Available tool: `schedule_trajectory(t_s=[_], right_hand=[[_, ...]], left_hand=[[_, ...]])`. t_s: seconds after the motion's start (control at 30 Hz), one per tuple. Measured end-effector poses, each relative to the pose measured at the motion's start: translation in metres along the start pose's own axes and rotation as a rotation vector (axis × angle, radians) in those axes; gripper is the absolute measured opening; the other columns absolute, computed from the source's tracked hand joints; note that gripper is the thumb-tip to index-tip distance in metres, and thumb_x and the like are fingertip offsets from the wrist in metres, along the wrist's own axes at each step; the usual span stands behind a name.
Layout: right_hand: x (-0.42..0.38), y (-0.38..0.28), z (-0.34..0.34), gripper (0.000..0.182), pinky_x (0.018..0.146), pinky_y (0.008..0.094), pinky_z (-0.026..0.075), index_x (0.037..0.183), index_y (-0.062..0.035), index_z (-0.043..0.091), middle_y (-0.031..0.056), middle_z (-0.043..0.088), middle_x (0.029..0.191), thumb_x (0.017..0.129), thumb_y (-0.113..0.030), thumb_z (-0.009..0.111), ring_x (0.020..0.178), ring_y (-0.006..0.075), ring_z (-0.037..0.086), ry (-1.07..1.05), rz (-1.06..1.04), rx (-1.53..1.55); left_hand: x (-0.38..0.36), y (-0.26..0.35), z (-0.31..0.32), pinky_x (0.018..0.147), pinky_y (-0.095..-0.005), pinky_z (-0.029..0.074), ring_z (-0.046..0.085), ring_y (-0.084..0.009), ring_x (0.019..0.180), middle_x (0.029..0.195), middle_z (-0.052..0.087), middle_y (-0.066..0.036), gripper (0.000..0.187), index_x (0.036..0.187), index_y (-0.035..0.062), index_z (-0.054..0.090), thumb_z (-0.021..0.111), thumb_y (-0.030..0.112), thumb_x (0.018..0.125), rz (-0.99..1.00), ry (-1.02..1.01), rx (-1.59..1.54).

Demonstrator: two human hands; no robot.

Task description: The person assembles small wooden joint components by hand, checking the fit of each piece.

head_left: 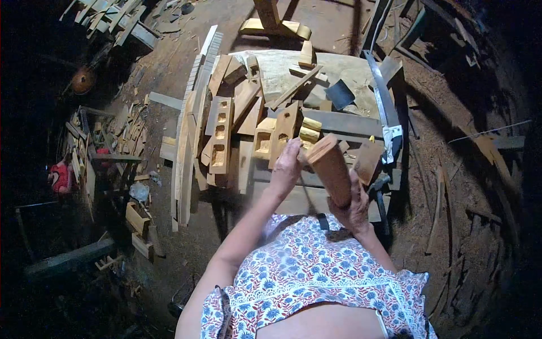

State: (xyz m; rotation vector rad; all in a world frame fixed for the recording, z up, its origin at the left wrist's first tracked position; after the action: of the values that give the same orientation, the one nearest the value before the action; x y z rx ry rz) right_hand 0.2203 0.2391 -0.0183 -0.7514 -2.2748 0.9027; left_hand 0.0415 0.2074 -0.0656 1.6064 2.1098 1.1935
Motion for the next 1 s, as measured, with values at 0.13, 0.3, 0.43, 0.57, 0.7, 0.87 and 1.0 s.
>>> schedule_trajectory(t_s=[0.13,0.3,0.43,0.57,0.7,0.87,1.0], right_hand=[[0.008,0.019,0.024,0.081,0.079,0.0430,0.050,0.140,-0.0175,0.027,0.0234,0.055,0.109,0.071,-0.013,0.070,0.096,0.0392,0.059,-0.227,0.290,-0.070],[0.009,0.001,-0.007,0.084,0.077,0.0452,0.050,0.140,-0.0096,0.021,0.0225,0.056,0.107,0.071,-0.012,0.069,0.091,0.0379,0.061,0.122,0.043,-0.008],[0.009,0.042,0.028,0.096,0.084,0.0435,0.047,0.143,-0.0238,0.019,0.0231,0.052,0.117,0.063,-0.010,0.069,0.104,0.0365,0.056,-0.194,0.310,-0.057],[-0.008,0.060,0.000,0.090,0.088,0.0438,0.046,0.144,-0.0210,0.017,0.0243,0.049,0.123,0.071,-0.015,0.069,0.109,0.0380,0.053,-0.050,0.436,0.006],[-0.006,0.064,-0.028,0.084,0.080,0.0408,0.051,0.144,-0.0167,0.019,0.0232,0.050,0.123,0.075,-0.016,0.068,0.096,0.0360,0.061,0.088,0.361,-0.107],[-0.020,0.077,-0.034,0.083,0.081,0.0399,0.049,0.143,-0.0178,0.019,0.0217,0.051,0.124,0.076,-0.015,0.068,0.102,0.0355,0.059,0.083,0.487,-0.031],[-0.020,0.071,-0.032,0.084,0.084,0.0407,0.048,0.143,-0.0173,0.020,0.0216,0.049,0.126,0.075,-0.015,0.068,0.105,0.0357,0.057,0.097,0.445,-0.086]], left_hand=[[0.009,-0.009,0.018,0.092,-0.0434,0.043,0.048,-0.0383,0.113,0.120,0.050,-0.021,0.048,0.120,0.0023,0.043,0.060,-0.001,0.075,-0.034,-0.034,-0.046],[0.013,-0.005,0.009,0.089,-0.0452,0.044,0.050,-0.0404,0.109,0.117,0.051,-0.022,0.047,0.120,0.0026,0.043,0.059,0.000,0.076,-0.064,0.077,0.025],[0.013,-0.005,0.017,0.086,-0.0417,0.046,0.053,-0.0386,0.105,0.115,0.053,-0.020,0.038,0.111,0.0044,0.051,0.060,0.002,0.075,-0.094,0.017,0.023],[0.000,0.016,0.025,0.077,-0.0343,0.051,0.057,-0.0302,0.102,0.108,0.057,-0.011,0.033,0.102,0.0083,0.052,0.061,0.002,0.072,-0.024,-0.053,0.177],[-0.023,0.003,0.008,0.083,-0.0374,0.050,0.058,-0.0331,0.103,0.110,0.056,-0.013,0.048,0.108,0.0077,0.052,0.071,-0.002,0.064,0.019,0.103,0.126],[-0.042,-0.083,-0.023,0.085,-0.0313,0.050,0.059,-0.0180,0.101,0.111,0.057,-0.008,0.027,0.113,0.0055,0.053,0.055,0.003,0.087,-0.551,0.444,-1.395],[-0.033,-0.056,-0.083,0.087,-0.0279,0.049,0.058,-0.0165,0.099,0.112,0.058,-0.009,0.035,0.112,0.0008,0.055,0.065,-0.002,0.079,-0.265,0.474,-0.415]])
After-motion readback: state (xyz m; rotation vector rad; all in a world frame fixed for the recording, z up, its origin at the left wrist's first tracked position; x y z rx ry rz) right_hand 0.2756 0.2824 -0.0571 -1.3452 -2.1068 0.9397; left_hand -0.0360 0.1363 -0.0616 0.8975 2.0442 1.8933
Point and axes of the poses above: each hand's wrist, its own x-axis towards the middle knuckle, its own z-axis out of the palm, y = z × x, the point moved 10 cm from there along x, towards the middle knuckle
